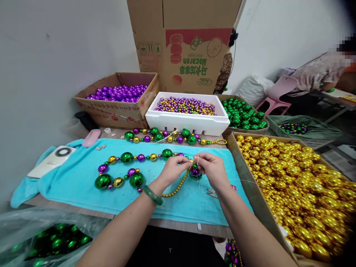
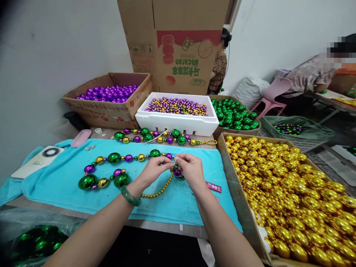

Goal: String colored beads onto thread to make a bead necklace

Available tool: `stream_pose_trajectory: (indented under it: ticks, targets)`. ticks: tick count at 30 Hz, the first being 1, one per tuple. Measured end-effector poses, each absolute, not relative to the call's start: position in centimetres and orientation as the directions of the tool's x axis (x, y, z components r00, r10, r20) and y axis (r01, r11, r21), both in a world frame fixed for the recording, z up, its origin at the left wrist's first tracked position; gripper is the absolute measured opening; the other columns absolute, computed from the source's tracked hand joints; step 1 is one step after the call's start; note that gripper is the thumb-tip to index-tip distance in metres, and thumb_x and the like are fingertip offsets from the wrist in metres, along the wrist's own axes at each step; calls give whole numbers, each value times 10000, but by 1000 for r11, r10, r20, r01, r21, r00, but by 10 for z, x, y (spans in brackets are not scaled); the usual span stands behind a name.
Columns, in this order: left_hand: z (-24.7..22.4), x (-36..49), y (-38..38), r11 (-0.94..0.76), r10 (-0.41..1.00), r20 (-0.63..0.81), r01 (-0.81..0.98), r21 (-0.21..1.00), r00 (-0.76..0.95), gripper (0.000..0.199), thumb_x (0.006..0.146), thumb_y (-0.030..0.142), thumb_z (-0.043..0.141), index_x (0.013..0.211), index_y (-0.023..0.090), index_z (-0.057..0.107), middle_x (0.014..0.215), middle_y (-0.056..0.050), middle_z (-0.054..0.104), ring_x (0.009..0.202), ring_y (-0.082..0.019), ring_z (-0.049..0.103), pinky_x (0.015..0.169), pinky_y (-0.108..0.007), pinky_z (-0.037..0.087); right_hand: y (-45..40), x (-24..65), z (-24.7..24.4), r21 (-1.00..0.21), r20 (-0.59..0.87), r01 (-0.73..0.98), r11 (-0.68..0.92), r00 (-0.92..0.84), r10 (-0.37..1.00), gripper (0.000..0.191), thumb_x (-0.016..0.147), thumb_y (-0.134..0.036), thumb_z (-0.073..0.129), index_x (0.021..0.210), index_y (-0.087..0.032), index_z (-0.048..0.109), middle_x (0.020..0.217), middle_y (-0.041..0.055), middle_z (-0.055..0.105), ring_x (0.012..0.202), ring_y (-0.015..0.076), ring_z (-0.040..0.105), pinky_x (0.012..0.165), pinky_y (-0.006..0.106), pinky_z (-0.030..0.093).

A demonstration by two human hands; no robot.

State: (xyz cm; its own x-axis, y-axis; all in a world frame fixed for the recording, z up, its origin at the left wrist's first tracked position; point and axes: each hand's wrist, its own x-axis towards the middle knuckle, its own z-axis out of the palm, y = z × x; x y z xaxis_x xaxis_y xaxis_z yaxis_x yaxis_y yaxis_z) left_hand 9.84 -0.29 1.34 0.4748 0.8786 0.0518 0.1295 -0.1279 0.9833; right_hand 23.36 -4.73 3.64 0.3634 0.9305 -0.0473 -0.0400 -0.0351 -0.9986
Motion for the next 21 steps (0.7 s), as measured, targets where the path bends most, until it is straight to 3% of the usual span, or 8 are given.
stream_pose_trajectory:
  ticks: [5, 11, 17, 21]
  targets:
    - [24, 92, -3, 44, 808, -69, 56, 997, 586, 180, 728, 329, 635, 724, 151, 603, 715, -23, 601, 625, -119, 541, 504, -229, 455, -43, 239, 43, -999, -37, -3, -38, 338, 940, 149, 584, -290, 688, 626, -148, 665, 413, -40, 508, 358, 81, 391, 362, 224, 294]
    - [60, 48, 6, 181, 868, -79, -165, 970, 490, 184, 731, 315, 663, 763, 170, 554, 784, -47, 643, 744, -165, 633, 583, -286, 539, -35, 259, 74, -971, 142, 227, 70, 322, 936, 134, 638, -271, 664, 594, -154, 615, 486, -15, 577, 391, 76, 445, 384, 219, 326]
    - [128, -14, 15, -169, 963, 207, -214, 962, 173, 102, 765, 230, 631, 760, 174, 546, 764, -17, 650, 816, -180, 641, 706, -373, 563, -15, 277, 124, -886, 322, 439, 149, 349, 880, 106, 704, -133, 641, 605, -133, 605, 518, -4, 620, 403, 69, 509, 425, 224, 375]
    - [180, -48, 22, -429, 903, 428, -23, 903, -43, 40, 815, 112, 528, 782, 91, 524, 682, 37, 621, 859, -123, 617, 841, -410, 476, 6, 278, 165, -828, 392, 546, 127, 402, 828, 173, 735, -155, 587, 746, 1, 661, 531, 26, 636, 492, 59, 580, 506, 282, 361]
